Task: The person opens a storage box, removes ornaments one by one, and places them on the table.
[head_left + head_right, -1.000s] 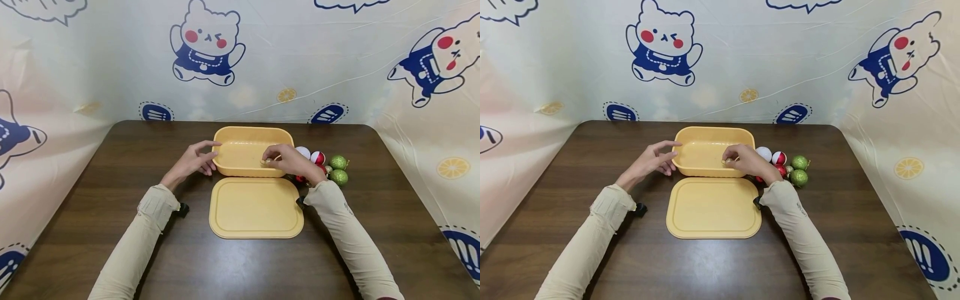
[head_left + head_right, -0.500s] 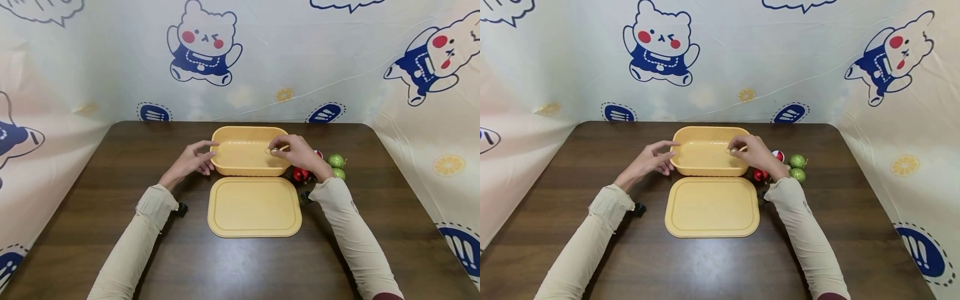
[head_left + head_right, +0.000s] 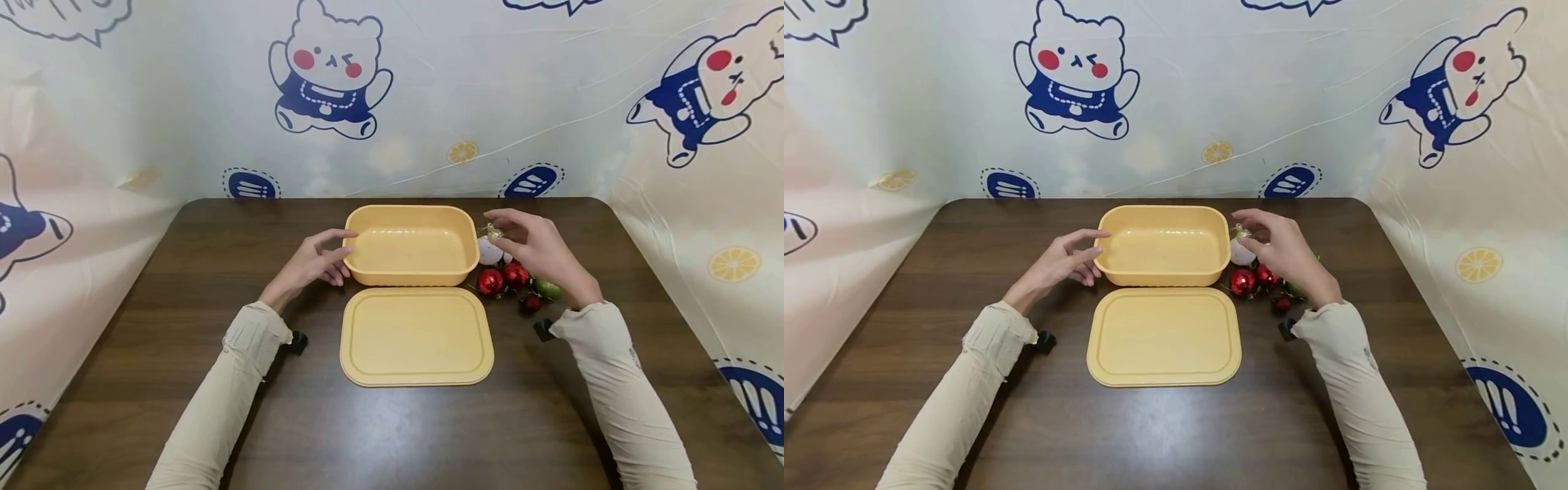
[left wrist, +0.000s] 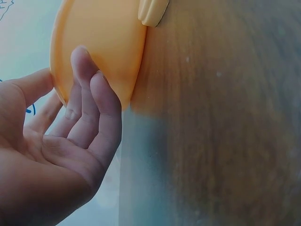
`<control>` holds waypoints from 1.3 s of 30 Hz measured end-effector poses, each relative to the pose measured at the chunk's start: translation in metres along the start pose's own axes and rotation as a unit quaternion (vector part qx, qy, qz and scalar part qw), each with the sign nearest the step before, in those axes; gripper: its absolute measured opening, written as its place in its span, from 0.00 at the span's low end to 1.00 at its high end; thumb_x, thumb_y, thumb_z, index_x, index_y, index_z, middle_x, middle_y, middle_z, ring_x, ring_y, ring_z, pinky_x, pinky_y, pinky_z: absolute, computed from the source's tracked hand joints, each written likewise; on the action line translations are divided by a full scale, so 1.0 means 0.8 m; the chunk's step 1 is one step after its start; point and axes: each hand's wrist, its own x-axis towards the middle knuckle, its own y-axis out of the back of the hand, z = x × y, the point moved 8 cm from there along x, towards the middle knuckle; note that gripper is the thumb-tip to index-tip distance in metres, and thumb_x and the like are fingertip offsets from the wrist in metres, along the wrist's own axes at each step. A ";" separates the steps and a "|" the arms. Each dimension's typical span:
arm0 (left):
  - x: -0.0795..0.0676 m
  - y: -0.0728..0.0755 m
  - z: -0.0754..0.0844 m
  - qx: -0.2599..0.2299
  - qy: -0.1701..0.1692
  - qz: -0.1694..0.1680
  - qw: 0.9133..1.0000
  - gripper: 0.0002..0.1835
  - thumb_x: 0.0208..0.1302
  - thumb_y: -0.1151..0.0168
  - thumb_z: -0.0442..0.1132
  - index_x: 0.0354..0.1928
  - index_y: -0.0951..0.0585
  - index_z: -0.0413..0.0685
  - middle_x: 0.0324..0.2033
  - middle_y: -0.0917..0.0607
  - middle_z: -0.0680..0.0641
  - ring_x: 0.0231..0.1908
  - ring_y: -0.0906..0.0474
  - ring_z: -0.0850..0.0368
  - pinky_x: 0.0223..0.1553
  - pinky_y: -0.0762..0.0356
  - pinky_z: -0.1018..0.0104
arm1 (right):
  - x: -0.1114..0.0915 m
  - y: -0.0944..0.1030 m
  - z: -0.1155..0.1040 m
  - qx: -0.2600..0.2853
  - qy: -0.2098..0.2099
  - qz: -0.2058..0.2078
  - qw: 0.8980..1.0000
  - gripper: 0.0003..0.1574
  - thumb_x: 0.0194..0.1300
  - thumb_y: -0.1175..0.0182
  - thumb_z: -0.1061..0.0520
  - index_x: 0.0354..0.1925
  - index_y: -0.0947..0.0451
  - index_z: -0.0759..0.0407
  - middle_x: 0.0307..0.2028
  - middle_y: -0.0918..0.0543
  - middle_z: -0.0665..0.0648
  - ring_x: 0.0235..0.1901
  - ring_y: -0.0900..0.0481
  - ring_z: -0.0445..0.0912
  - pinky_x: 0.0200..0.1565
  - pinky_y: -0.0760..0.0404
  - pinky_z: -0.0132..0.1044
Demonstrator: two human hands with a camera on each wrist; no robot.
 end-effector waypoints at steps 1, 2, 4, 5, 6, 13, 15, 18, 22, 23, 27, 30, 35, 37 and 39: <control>0.000 0.000 0.000 -0.001 0.000 -0.001 1.000 0.26 0.73 0.41 0.47 0.70 0.30 0.50 0.30 0.17 0.27 0.21 0.19 0.48 0.28 0.15 0.53 | -0.003 0.005 0.003 -0.008 -0.001 0.006 1.000 0.25 0.65 0.35 0.66 0.61 0.23 0.60 0.53 0.18 0.62 0.51 0.18 0.55 0.52 0.19 0.51; 0.000 0.000 0.000 -0.001 0.001 0.000 1.000 0.27 0.73 0.41 0.47 0.70 0.30 0.50 0.30 0.17 0.27 0.21 0.19 0.48 0.28 0.15 0.53 | -0.005 0.009 0.008 -0.017 -0.004 0.011 1.000 0.25 0.65 0.35 0.66 0.60 0.23 0.60 0.54 0.18 0.62 0.50 0.17 0.55 0.52 0.19 0.51; -0.001 0.001 -0.001 -0.002 0.000 0.000 1.000 0.27 0.73 0.41 0.46 0.70 0.30 0.50 0.30 0.17 0.27 0.21 0.19 0.48 0.28 0.15 0.53 | -0.010 0.018 0.017 -0.031 -0.013 0.022 0.999 0.23 0.66 0.36 0.65 0.59 0.22 0.61 0.53 0.18 0.62 0.49 0.17 0.55 0.51 0.19 0.51; -0.001 0.001 -0.001 -0.001 -0.001 -0.001 1.000 0.27 0.73 0.41 0.46 0.71 0.31 0.50 0.30 0.17 0.27 0.21 0.19 0.47 0.28 0.15 0.53 | -0.012 0.023 0.022 -0.038 -0.020 0.028 0.999 0.22 0.66 0.36 0.64 0.59 0.21 0.61 0.53 0.17 0.62 0.48 0.17 0.55 0.50 0.18 0.51; -0.001 0.001 -0.001 -0.001 -0.001 -0.001 1.000 0.27 0.73 0.41 0.46 0.71 0.31 0.50 0.30 0.17 0.27 0.21 0.19 0.47 0.28 0.15 0.54 | -0.014 0.027 0.028 -0.044 -0.026 0.033 0.998 0.21 0.67 0.36 0.63 0.58 0.21 0.61 0.52 0.17 0.62 0.48 0.17 0.55 0.50 0.18 0.51; -0.002 0.001 -0.006 0.005 0.003 -0.002 1.000 0.24 0.73 0.41 0.47 0.68 0.28 0.56 0.30 0.16 0.28 0.22 0.18 0.46 0.29 0.15 0.54 | -0.025 0.045 0.072 -0.067 -0.059 0.054 0.994 0.19 0.66 0.35 0.62 0.55 0.20 0.64 0.49 0.16 0.66 0.48 0.18 0.59 0.53 0.21 0.56; -0.002 0.002 -0.006 0.007 0.005 0.000 1.000 0.23 0.73 0.41 0.47 0.68 0.27 0.56 0.30 0.16 0.29 0.22 0.18 0.46 0.29 0.15 0.54 | -0.025 0.043 0.084 -0.075 -0.066 0.052 0.994 0.19 0.66 0.34 0.62 0.55 0.20 0.65 0.48 0.16 0.67 0.49 0.19 0.60 0.54 0.23 0.57; -0.003 0.003 -0.006 0.008 0.005 0.002 1.000 0.24 0.73 0.41 0.47 0.68 0.27 0.56 0.30 0.16 0.29 0.22 0.18 0.47 0.29 0.15 0.54 | -0.023 0.037 0.098 -0.084 -0.071 0.042 0.993 0.19 0.66 0.34 0.62 0.54 0.21 0.66 0.48 0.16 0.68 0.50 0.20 0.62 0.55 0.25 0.59; -0.004 0.004 -0.005 0.005 0.000 0.005 1.000 0.24 0.73 0.41 0.48 0.68 0.28 0.55 0.30 0.16 0.28 0.21 0.18 0.48 0.28 0.15 0.55 | -0.021 0.030 0.112 -0.089 -0.078 0.026 0.993 0.23 0.66 0.35 0.62 0.57 0.23 0.66 0.47 0.16 0.69 0.51 0.21 0.64 0.55 0.28 0.60; -0.004 0.004 -0.005 0.005 -0.001 0.005 1.000 0.24 0.73 0.41 0.48 0.68 0.28 0.55 0.29 0.16 0.28 0.21 0.18 0.48 0.28 0.15 0.55 | -0.021 0.029 0.115 -0.089 -0.081 0.023 0.992 0.24 0.66 0.35 0.62 0.59 0.24 0.65 0.47 0.16 0.70 0.50 0.21 0.65 0.55 0.28 0.61; -0.002 0.003 -0.005 0.005 -0.004 0.003 1.000 0.24 0.73 0.41 0.48 0.68 0.28 0.55 0.28 0.16 0.30 0.21 0.18 0.48 0.28 0.15 0.55 | -0.024 0.026 0.127 -0.094 -0.088 0.012 0.992 0.29 0.66 0.35 0.63 0.63 0.28 0.65 0.47 0.16 0.71 0.47 0.19 0.67 0.52 0.26 0.62; -0.001 0.001 -0.005 0.006 -0.004 0.001 1.000 0.24 0.73 0.40 0.48 0.67 0.27 0.57 0.28 0.15 0.33 0.21 0.18 0.48 0.28 0.15 0.55 | -0.026 0.021 0.133 -0.096 -0.092 -0.007 0.991 0.29 0.66 0.36 0.63 0.63 0.29 0.67 0.47 0.16 0.72 0.49 0.19 0.67 0.52 0.25 0.62; -0.001 -0.002 -0.002 0.010 -0.009 -0.002 1.000 0.23 0.73 0.41 0.48 0.67 0.26 0.55 0.28 0.16 0.32 0.21 0.18 0.48 0.29 0.15 0.54 | -0.029 0.008 0.141 -0.102 -0.104 -0.054 0.988 0.27 0.68 0.38 0.62 0.62 0.29 0.70 0.49 0.17 0.74 0.50 0.19 0.66 0.53 0.24 0.61; -0.002 -0.002 0.000 0.013 -0.014 -0.002 1.000 0.23 0.73 0.41 0.47 0.66 0.26 0.52 0.28 0.16 0.30 0.22 0.18 0.47 0.29 0.15 0.54 | -0.030 0.004 0.141 -0.106 -0.106 -0.064 0.987 0.27 0.68 0.38 0.61 0.61 0.28 0.71 0.48 0.17 0.73 0.50 0.19 0.66 0.54 0.24 0.60; -0.003 -0.002 0.003 0.015 -0.020 -0.002 1.000 0.22 0.73 0.40 0.45 0.66 0.25 0.50 0.29 0.16 0.30 0.22 0.18 0.47 0.30 0.15 0.53 | -0.031 0.003 0.141 -0.107 -0.105 -0.064 0.987 0.26 0.68 0.38 0.62 0.61 0.28 0.71 0.47 0.17 0.73 0.49 0.18 0.65 0.53 0.23 0.60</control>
